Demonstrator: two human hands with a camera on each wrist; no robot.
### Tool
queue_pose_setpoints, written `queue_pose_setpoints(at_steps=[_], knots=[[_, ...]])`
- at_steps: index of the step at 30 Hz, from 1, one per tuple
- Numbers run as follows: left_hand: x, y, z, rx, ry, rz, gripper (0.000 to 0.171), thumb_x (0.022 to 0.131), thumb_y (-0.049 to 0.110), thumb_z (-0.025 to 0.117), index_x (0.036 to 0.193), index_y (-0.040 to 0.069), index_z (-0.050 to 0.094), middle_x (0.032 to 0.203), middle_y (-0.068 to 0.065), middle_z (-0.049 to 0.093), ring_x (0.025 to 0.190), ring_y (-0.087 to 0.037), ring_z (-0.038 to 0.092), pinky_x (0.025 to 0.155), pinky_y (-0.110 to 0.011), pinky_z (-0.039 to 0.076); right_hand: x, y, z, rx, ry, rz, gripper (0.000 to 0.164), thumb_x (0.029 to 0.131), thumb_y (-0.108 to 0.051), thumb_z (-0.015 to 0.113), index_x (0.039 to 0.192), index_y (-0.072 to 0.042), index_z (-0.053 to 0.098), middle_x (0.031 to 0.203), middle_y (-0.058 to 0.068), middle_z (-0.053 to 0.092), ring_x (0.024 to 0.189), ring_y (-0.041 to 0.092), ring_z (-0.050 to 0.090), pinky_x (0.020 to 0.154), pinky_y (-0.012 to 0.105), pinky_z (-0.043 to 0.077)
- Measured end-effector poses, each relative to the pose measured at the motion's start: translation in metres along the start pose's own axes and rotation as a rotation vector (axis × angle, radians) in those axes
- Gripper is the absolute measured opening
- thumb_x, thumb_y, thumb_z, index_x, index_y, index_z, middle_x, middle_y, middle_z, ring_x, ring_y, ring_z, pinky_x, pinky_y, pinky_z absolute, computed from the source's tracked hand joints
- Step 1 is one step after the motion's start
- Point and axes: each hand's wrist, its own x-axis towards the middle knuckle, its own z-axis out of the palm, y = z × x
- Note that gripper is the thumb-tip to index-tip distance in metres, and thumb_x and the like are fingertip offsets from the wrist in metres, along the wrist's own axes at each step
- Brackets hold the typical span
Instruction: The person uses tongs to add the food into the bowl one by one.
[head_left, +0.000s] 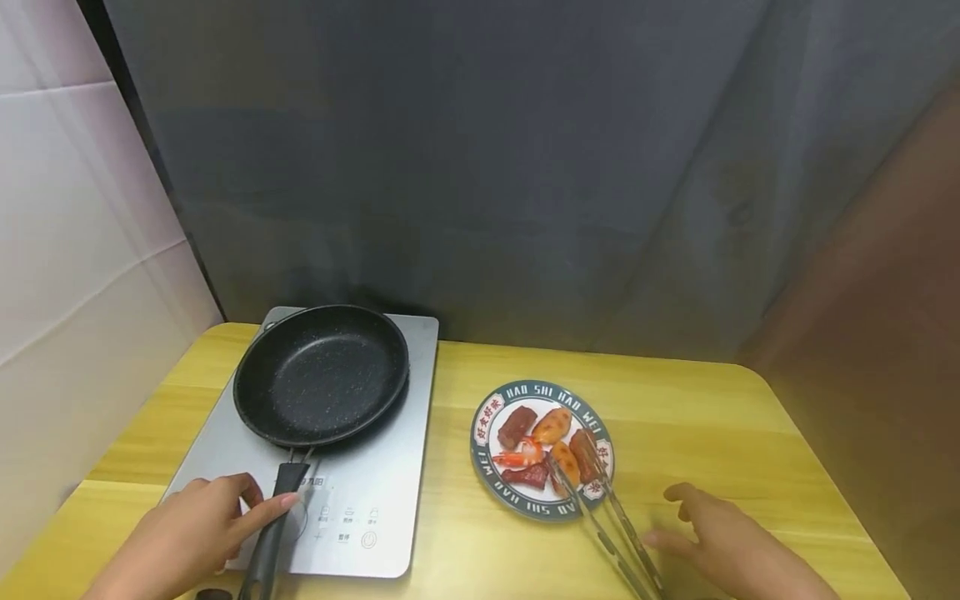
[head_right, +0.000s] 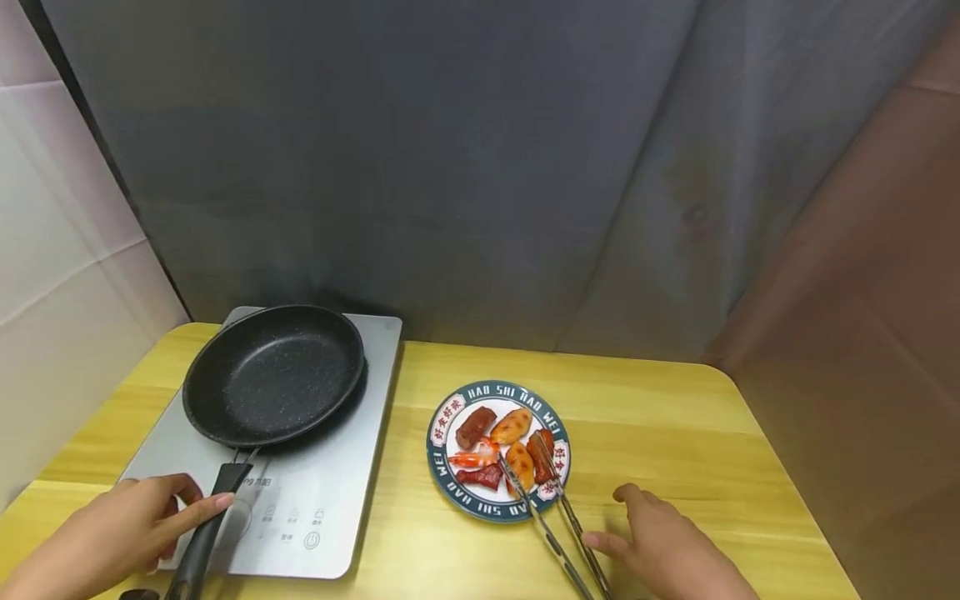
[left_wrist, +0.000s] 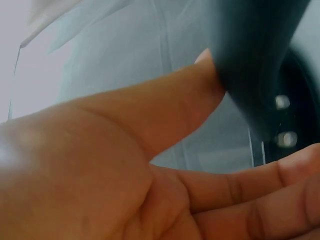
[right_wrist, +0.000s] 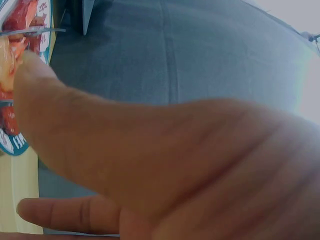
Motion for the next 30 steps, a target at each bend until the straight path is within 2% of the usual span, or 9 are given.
queue_pose_setpoints(at_steps=[4,9,12,15,19,21,23,27,30], knots=[[-0.003,-0.001,0.004,-0.069,0.014,0.006,0.051,0.089,0.054,0.058,0.089,0.003,0.063,0.054,0.000,0.049,0.052,-0.014,0.048,0.051,-0.030,0.040,0.000,0.001,0.004,-0.035,0.022,-0.027,0.068,0.088,-0.044,0.066,0.123,0.011,0.048,0.103,0.017,0.062,0.092,0.034,0.061,0.073,0.048,0.052],[-0.004,0.000,0.004,-0.188,0.039,-0.001,0.046,0.089,0.053,0.061,0.087,0.006,0.061,0.056,0.000,0.050,0.054,-0.015,0.047,0.050,-0.029,0.039,0.005,-0.008,0.013,-0.038,0.027,-0.041,0.064,0.086,-0.044,0.068,0.118,0.009,0.053,0.101,0.014,0.063,0.091,0.032,0.061,0.074,0.049,0.052],[0.000,0.000,0.003,-0.247,0.061,0.010,0.048,0.089,0.053,0.060,0.089,0.005,0.061,0.064,0.000,0.054,0.060,-0.015,0.048,0.053,-0.029,0.041,0.007,-0.016,0.020,-0.030,0.026,-0.031,0.068,0.084,-0.048,0.069,0.120,0.008,0.052,0.104,0.014,0.062,0.094,0.033,0.061,0.077,0.050,0.052],[0.000,-0.002,0.006,-0.313,0.081,-0.006,0.050,0.090,0.053,0.059,0.094,0.003,0.062,0.074,0.000,0.059,0.067,-0.014,0.051,0.057,-0.030,0.044,0.005,-0.019,0.029,-0.051,0.034,-0.027,0.072,0.083,-0.050,0.069,0.123,0.008,0.051,0.107,0.014,0.061,0.096,0.034,0.060,0.078,0.052,0.051],[0.000,-0.006,0.017,-0.442,0.064,-0.064,0.052,0.091,0.052,0.058,0.100,0.001,0.062,0.081,-0.002,0.062,0.070,-0.015,0.056,0.060,-0.030,0.047,-0.002,-0.011,0.049,-0.156,0.148,-0.085,0.069,0.081,-0.048,0.072,0.121,0.006,0.053,0.108,0.014,0.060,0.098,0.035,0.060,0.080,0.051,0.052],[-0.001,-0.007,0.023,-0.544,0.036,-0.084,0.051,0.093,0.049,0.057,0.102,-0.001,0.061,0.082,-0.003,0.064,0.070,-0.017,0.058,0.061,-0.031,0.048,-0.003,-0.008,0.058,-0.212,0.195,-0.110,0.068,0.081,-0.048,0.072,0.121,0.004,0.054,0.108,0.013,0.059,0.100,0.034,0.059,0.081,0.050,0.052],[-0.001,-0.009,0.027,-0.670,-0.015,-0.057,0.051,0.095,0.046,0.055,0.103,-0.005,0.058,0.081,-0.005,0.065,0.071,-0.019,0.060,0.062,-0.031,0.050,-0.004,-0.006,0.066,-0.239,0.226,-0.119,0.071,0.080,-0.051,0.072,0.121,0.004,0.054,0.108,0.013,0.058,0.101,0.035,0.058,0.082,0.050,0.052],[0.002,-0.012,0.033,-0.951,-0.176,0.095,0.046,0.101,0.035,0.048,0.104,-0.011,0.053,0.079,-0.010,0.064,0.070,-0.021,0.062,0.064,-0.034,0.054,-0.003,-0.009,0.073,-0.267,0.238,-0.117,0.076,0.079,-0.055,0.070,0.122,0.006,0.052,0.103,0.009,0.057,0.094,0.026,0.057,0.080,0.045,0.052],[0.007,-0.013,0.033,-1.137,-0.299,0.153,0.044,0.103,0.035,0.044,0.104,-0.008,0.053,0.078,-0.008,0.060,0.067,-0.019,0.058,0.062,-0.034,0.055,-0.001,-0.012,0.076,-0.274,0.261,-0.145,0.073,0.080,-0.053,0.071,0.119,0.006,0.052,0.094,0.004,0.053,0.084,0.017,0.053,0.074,0.039,0.052]])
